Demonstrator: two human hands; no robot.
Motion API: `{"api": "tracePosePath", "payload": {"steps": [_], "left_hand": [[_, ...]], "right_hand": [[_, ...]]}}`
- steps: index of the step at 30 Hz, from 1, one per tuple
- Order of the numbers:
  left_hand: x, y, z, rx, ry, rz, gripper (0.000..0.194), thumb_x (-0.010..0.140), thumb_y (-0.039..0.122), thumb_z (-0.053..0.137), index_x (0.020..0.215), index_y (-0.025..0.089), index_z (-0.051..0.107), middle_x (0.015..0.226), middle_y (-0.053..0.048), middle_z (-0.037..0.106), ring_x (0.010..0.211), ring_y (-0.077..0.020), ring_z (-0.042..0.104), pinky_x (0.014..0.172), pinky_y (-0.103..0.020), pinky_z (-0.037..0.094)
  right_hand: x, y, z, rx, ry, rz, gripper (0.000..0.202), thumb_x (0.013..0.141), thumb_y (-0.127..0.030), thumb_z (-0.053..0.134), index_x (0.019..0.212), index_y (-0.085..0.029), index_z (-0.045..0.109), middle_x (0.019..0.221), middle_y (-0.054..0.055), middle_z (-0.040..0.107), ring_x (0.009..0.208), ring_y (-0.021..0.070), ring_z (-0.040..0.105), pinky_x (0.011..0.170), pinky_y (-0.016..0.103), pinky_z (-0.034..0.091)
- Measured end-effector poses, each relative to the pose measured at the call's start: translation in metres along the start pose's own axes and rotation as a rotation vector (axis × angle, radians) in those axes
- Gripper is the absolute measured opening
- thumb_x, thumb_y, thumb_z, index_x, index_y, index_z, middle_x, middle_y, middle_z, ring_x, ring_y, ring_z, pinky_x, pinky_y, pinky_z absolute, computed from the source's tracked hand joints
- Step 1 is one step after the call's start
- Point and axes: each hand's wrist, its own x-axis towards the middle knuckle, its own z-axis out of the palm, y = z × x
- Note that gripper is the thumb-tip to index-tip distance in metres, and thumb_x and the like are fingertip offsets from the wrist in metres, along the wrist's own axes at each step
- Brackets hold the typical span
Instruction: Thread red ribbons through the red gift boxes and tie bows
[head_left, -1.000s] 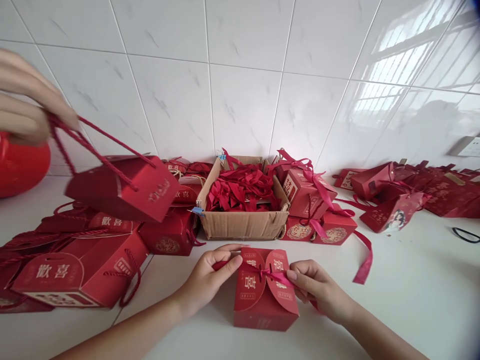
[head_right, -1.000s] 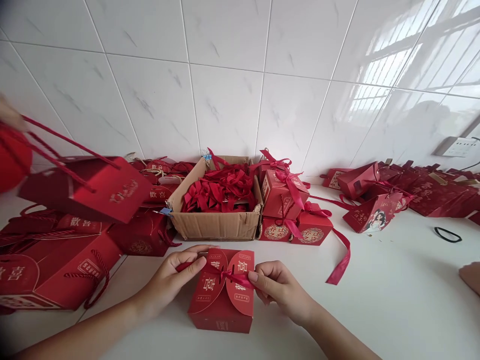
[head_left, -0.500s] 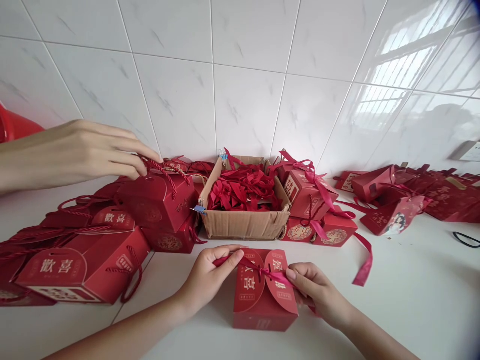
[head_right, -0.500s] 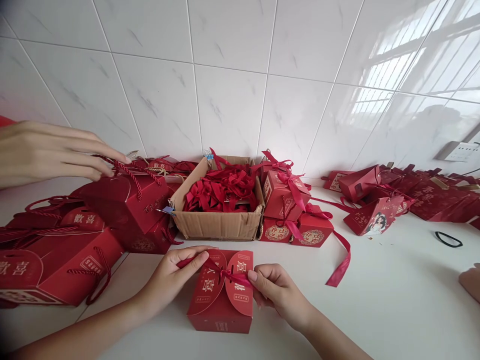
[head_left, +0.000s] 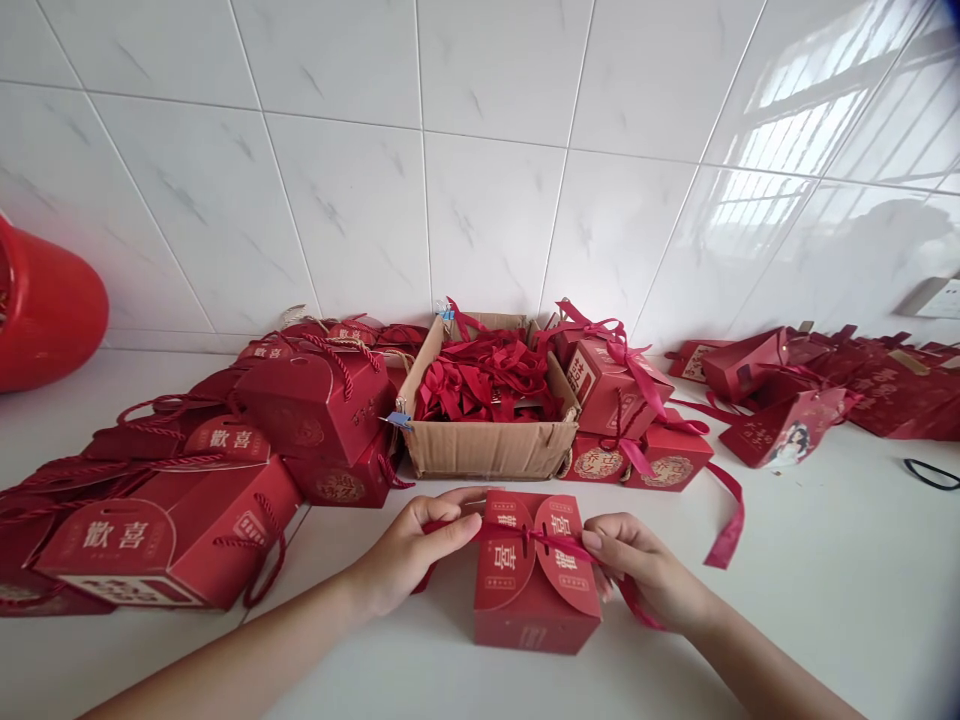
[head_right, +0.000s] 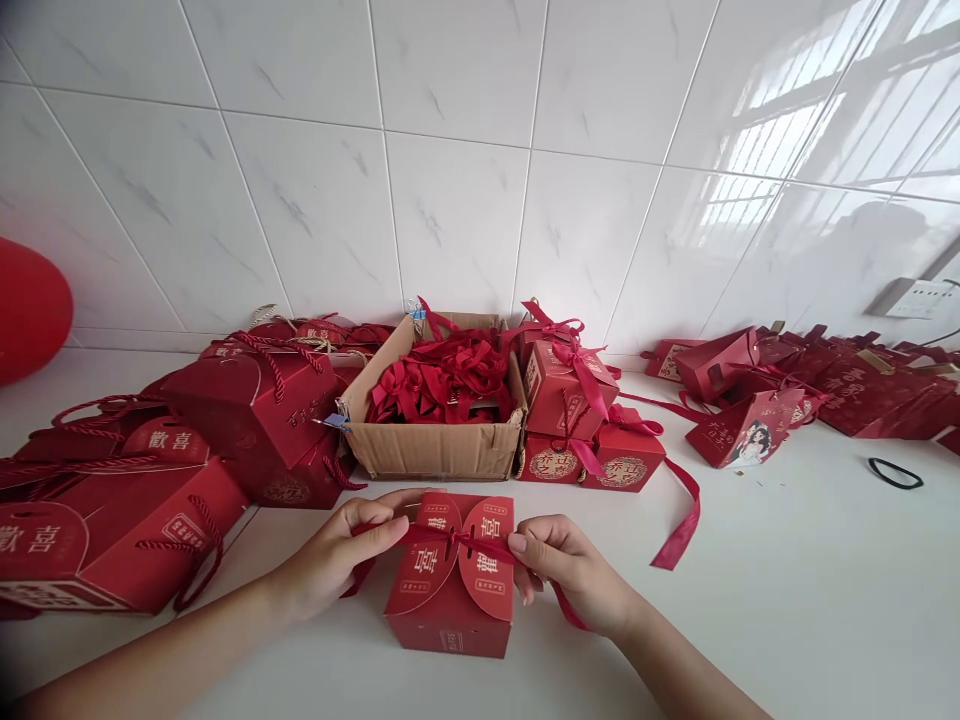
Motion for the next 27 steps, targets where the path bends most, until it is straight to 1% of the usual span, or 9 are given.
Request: {"api": "tracePosePath", "payload": {"steps": [3, 5, 7, 10, 17, 20, 22, 25, 27], "left_hand": [[-0.0001, 0.0003, -0.0001, -0.119, -0.058, -0.026, 0.039, 0.080, 0.028, 0.069, 0.048, 0.016, 0.052, 0.136, -0.003, 0.053, 0.122, -0.0293, 0.051, 0.100, -0.036, 0.040], [-0.0003, 0.0013, 0.0005, -0.162, -0.064, -0.029, 0.044, 0.078, 0.024, 0.071, 0.045, 0.015, 0.043, 0.136, -0.003, 0.053, 0.124, -0.0300, 0.050, 0.097, -0.036, 0.041], [-0.0008, 0.0026, 0.0009, -0.186, -0.061, -0.029, 0.046, 0.076, 0.022, 0.071, 0.043, 0.015, 0.039, 0.134, -0.003, 0.055, 0.124, -0.0303, 0.050, 0.096, -0.035, 0.041], [-0.0015, 0.0045, 0.0004, -0.187, -0.057, -0.037, 0.045, 0.074, 0.021, 0.070, 0.042, 0.016, 0.038, 0.133, -0.003, 0.057, 0.126, -0.0311, 0.048, 0.097, -0.037, 0.039], [-0.0008, 0.0058, -0.0003, -0.173, -0.065, -0.062, 0.041, 0.073, 0.021, 0.068, 0.042, 0.017, 0.041, 0.139, -0.002, 0.052, 0.130, -0.0322, 0.043, 0.108, -0.041, 0.030], [-0.0009, 0.0061, 0.0010, -0.180, -0.066, -0.057, 0.042, 0.073, 0.021, 0.068, 0.043, 0.018, 0.040, 0.139, -0.003, 0.053, 0.130, -0.0323, 0.043, 0.107, -0.042, 0.029], [-0.0011, 0.0066, 0.0023, -0.189, -0.066, -0.054, 0.044, 0.073, 0.020, 0.068, 0.042, 0.018, 0.036, 0.137, -0.002, 0.054, 0.129, -0.0320, 0.044, 0.106, -0.041, 0.031], [-0.0016, 0.0071, 0.0036, -0.186, -0.056, -0.052, 0.048, 0.073, 0.020, 0.068, 0.043, 0.018, 0.030, 0.135, -0.001, 0.056, 0.129, -0.0304, 0.045, 0.104, -0.038, 0.033], [-0.0019, 0.0071, 0.0036, -0.178, -0.046, -0.057, 0.049, 0.072, 0.020, 0.068, 0.043, 0.018, 0.029, 0.133, -0.001, 0.057, 0.128, -0.0300, 0.045, 0.103, -0.037, 0.034]], "right_hand": [[-0.0015, -0.0037, 0.0007, -0.017, -0.018, -0.015, 0.044, 0.089, -0.044, 0.059, 0.057, -0.014, 0.055, 0.056, 0.002, 0.055, 0.053, 0.0093, 0.043, 0.056, 0.024, 0.031], [-0.0023, -0.0058, 0.0016, -0.015, -0.035, -0.024, 0.042, 0.089, -0.042, 0.059, 0.057, -0.014, 0.056, 0.058, 0.002, 0.057, 0.056, 0.0101, 0.045, 0.058, 0.025, 0.033], [-0.0025, -0.0072, 0.0022, 0.007, -0.055, -0.030, 0.040, 0.088, -0.040, 0.060, 0.058, -0.014, 0.057, 0.060, 0.003, 0.058, 0.057, 0.0104, 0.047, 0.059, 0.025, 0.033], [-0.0015, -0.0074, 0.0016, 0.053, -0.081, -0.017, 0.040, 0.087, -0.039, 0.062, 0.056, -0.014, 0.055, 0.059, 0.002, 0.058, 0.057, 0.0105, 0.048, 0.059, 0.025, 0.034], [0.0022, -0.0051, -0.0035, 0.079, -0.105, 0.011, 0.047, 0.082, -0.042, 0.065, 0.051, -0.016, 0.043, 0.058, 0.003, 0.059, 0.059, 0.0121, 0.052, 0.059, 0.025, 0.035], [0.0024, -0.0053, -0.0050, 0.076, -0.122, 0.022, 0.045, 0.082, -0.040, 0.065, 0.051, -0.016, 0.044, 0.060, 0.004, 0.061, 0.057, 0.0116, 0.051, 0.058, 0.025, 0.033], [0.0022, -0.0053, -0.0055, 0.075, -0.130, 0.026, 0.045, 0.082, -0.039, 0.065, 0.051, -0.016, 0.044, 0.060, 0.005, 0.062, 0.057, 0.0113, 0.050, 0.058, 0.025, 0.032], [0.0022, -0.0047, -0.0058, 0.084, -0.130, 0.028, 0.045, 0.081, -0.040, 0.066, 0.049, -0.016, 0.043, 0.060, 0.004, 0.061, 0.058, 0.0119, 0.051, 0.059, 0.026, 0.033], [0.0026, -0.0037, -0.0060, 0.096, -0.124, 0.026, 0.046, 0.078, -0.040, 0.068, 0.048, -0.016, 0.042, 0.060, 0.004, 0.060, 0.059, 0.0126, 0.051, 0.061, 0.026, 0.035]]}}
